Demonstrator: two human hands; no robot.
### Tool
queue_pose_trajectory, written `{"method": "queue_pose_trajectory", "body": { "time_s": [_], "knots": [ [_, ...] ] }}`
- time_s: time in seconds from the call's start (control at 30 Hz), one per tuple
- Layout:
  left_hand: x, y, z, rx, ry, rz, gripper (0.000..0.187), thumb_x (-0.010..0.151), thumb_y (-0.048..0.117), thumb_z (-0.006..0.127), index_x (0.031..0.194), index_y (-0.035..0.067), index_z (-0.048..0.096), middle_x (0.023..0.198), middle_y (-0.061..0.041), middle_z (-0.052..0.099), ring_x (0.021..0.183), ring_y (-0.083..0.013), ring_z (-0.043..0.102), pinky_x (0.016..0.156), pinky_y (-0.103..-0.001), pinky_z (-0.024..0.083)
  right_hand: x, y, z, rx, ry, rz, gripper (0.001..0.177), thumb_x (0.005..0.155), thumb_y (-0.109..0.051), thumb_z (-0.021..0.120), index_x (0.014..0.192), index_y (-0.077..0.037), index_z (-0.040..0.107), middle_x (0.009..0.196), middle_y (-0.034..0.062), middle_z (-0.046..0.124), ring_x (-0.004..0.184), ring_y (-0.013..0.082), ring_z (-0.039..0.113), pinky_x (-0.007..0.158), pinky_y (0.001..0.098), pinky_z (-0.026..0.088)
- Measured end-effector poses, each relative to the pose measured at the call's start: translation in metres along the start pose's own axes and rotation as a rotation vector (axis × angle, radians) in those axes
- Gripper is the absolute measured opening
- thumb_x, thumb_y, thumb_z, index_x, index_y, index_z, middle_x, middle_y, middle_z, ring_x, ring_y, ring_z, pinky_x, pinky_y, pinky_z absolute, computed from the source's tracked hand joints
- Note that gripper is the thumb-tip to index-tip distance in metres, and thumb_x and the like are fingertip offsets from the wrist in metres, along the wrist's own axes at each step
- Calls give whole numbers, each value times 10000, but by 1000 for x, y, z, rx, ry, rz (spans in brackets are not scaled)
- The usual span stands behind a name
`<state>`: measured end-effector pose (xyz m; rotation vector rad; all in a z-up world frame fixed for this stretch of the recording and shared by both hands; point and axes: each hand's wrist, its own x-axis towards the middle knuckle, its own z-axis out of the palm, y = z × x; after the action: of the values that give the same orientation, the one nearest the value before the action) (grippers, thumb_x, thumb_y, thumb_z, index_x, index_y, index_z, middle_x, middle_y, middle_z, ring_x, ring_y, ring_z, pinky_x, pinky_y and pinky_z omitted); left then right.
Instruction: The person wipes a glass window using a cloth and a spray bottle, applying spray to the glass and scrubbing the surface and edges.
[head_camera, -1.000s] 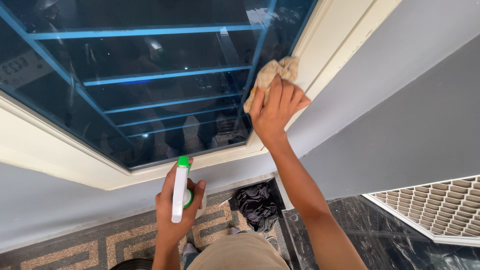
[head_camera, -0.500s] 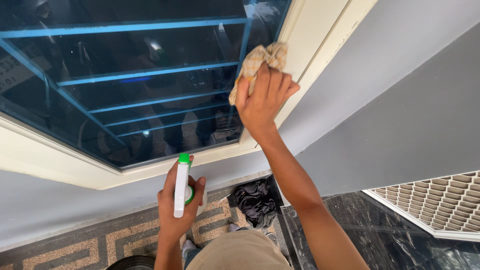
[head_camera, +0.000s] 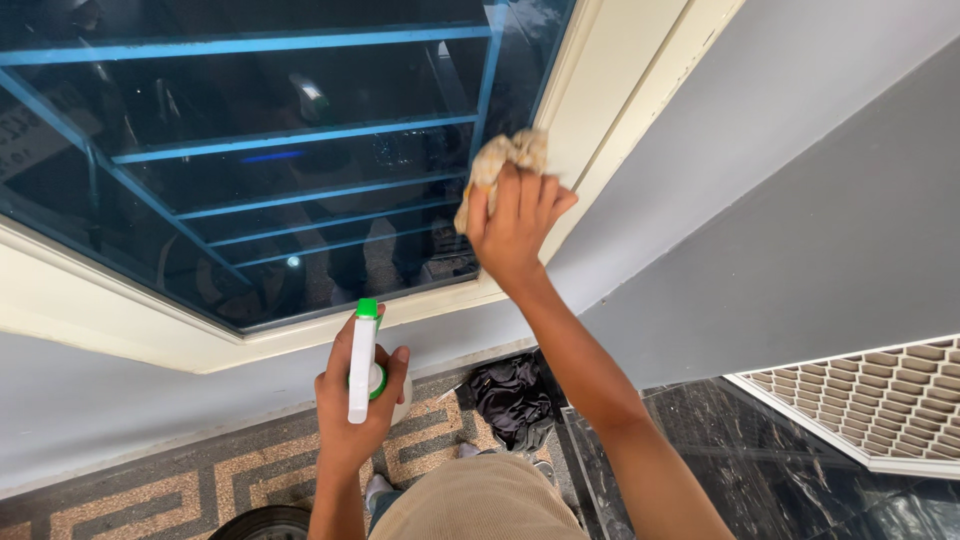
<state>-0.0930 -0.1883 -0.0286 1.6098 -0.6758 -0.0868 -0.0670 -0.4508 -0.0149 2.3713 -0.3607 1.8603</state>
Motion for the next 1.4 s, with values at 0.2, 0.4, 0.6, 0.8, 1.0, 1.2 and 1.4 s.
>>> {"method": "queue_pose_trajectory", "body": {
  "time_s": [0.2, 0.4, 0.6, 0.8, 1.0, 1.2, 1.4],
  "knots": [
    [5, 1, -1, 13, -11, -9, 572, 894, 64, 706, 1434, 115, 526, 566, 0, 629, 466, -73, 628, 430, -241, 459, 55, -5, -8, 37, 68, 14, 353, 945, -191, 700, 1200, 29, 593, 1078, 125, 527, 980, 290, 458, 919, 476, 285],
    [8, -5, 3, 0, -31, -14, 560, 900, 58, 709, 1429, 113, 531, 581, 1, 625, 478, -72, 630, 436, -239, 471, 14, -4, 4, 11, 50, 27, 348, 892, -168, 698, 1157, 37, 605, 1036, 146, 527, 942, 304, 454, 906, 493, 302],
    [8, -9, 4, -15, -44, 35, 559, 910, 49, 703, 1436, 113, 525, 594, 3, 625, 483, -68, 625, 440, -234, 468, -59, 1, 20, -2, -44, 16, 317, 895, -156, 706, 1133, 38, 628, 990, 141, 528, 915, 305, 461, 873, 489, 307],
    [10, -10, 3, 9, -32, 39, 557, 902, 49, 711, 1424, 113, 528, 593, 0, 628, 477, -71, 630, 433, -235, 466, -41, -6, 11, 13, -44, 39, 298, 893, -143, 699, 1125, 24, 617, 1020, 153, 544, 926, 304, 463, 885, 481, 297],
    [13, -10, 4, 2, -32, 64, 553, 906, 48, 709, 1423, 111, 525, 592, 5, 631, 487, -71, 643, 442, -232, 480, 36, -11, -1, 32, 54, 43, 309, 927, -156, 695, 1158, 18, 589, 1039, 139, 530, 957, 298, 456, 910, 484, 282],
    [13, -15, 8, -10, -39, 68, 571, 916, 51, 704, 1450, 106, 511, 592, 1, 620, 484, -75, 634, 447, -234, 469, 24, -10, 3, 36, 66, 36, 325, 906, -162, 699, 1148, 29, 594, 1031, 142, 522, 949, 301, 449, 914, 482, 289],
    [12, -25, 12, -9, -30, 53, 599, 914, 74, 700, 1470, 100, 480, 586, 2, 622, 473, -76, 632, 437, -237, 467, -44, -4, 25, 12, 28, 2, 270, 872, -116, 687, 1085, 37, 619, 990, 138, 533, 921, 299, 442, 893, 497, 289]
  ]
}}
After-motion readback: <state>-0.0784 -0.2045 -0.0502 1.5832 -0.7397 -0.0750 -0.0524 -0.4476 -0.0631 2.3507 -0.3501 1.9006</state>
